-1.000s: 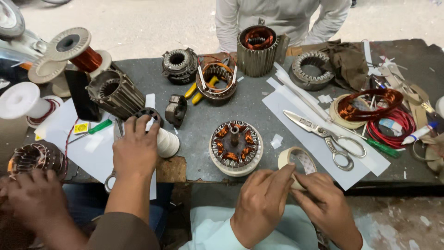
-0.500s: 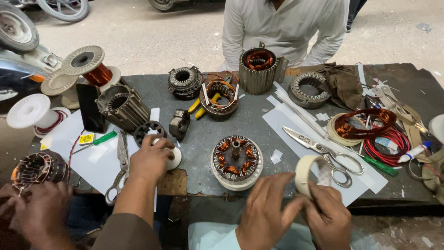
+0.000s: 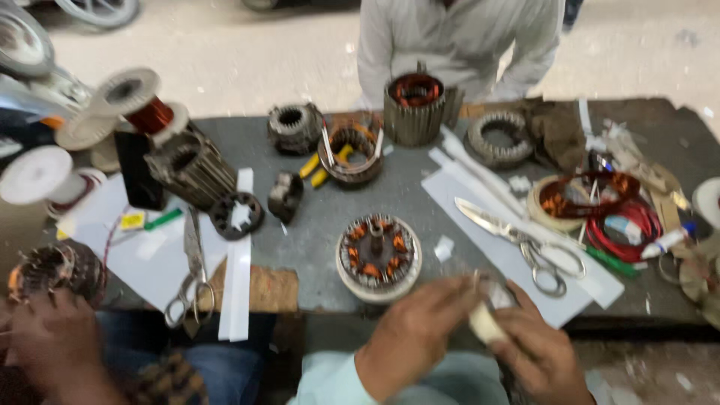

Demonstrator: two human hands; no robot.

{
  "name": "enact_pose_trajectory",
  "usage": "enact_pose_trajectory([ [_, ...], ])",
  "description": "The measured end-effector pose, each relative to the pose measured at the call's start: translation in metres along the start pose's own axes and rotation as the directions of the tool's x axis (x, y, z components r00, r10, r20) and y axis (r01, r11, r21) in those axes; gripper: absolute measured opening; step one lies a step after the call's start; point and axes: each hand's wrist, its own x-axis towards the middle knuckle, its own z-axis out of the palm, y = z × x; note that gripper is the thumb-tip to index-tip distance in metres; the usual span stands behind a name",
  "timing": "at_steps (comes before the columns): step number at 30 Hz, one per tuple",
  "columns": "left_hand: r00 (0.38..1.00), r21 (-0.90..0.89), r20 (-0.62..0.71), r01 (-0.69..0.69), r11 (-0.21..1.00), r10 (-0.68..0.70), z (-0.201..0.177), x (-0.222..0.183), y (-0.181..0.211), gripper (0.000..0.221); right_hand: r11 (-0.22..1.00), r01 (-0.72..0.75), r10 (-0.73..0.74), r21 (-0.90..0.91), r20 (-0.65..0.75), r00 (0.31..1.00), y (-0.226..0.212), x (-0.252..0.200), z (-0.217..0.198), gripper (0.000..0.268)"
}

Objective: The person wraps a motor stator with white tape and trims the excess using scissors. They handle the stator, tape roll, and scissors while working at a cluttered table with other motor parts and tools.

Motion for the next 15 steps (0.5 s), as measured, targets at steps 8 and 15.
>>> enact_pose_trajectory([
  [8, 0.973, -0.118, -0.196, 0.102, 0.988, -0.124, 0.005, 0.005, 0.015, 0.052, 0.992, -0.039, 0.017, -0.118, -0.18, 0.983, -0.032, 0.024, 0.012, 0.027],
  [15, 0.97, 0.013, -0.193, 0.154, 0.988, -0.149, 0.015, 0.003, 0.012, 0.045, 0.944, 0.059, -0.105, -0.323, -0.125, 0.987, -0.04, 0.034, 0.01, 0.036],
])
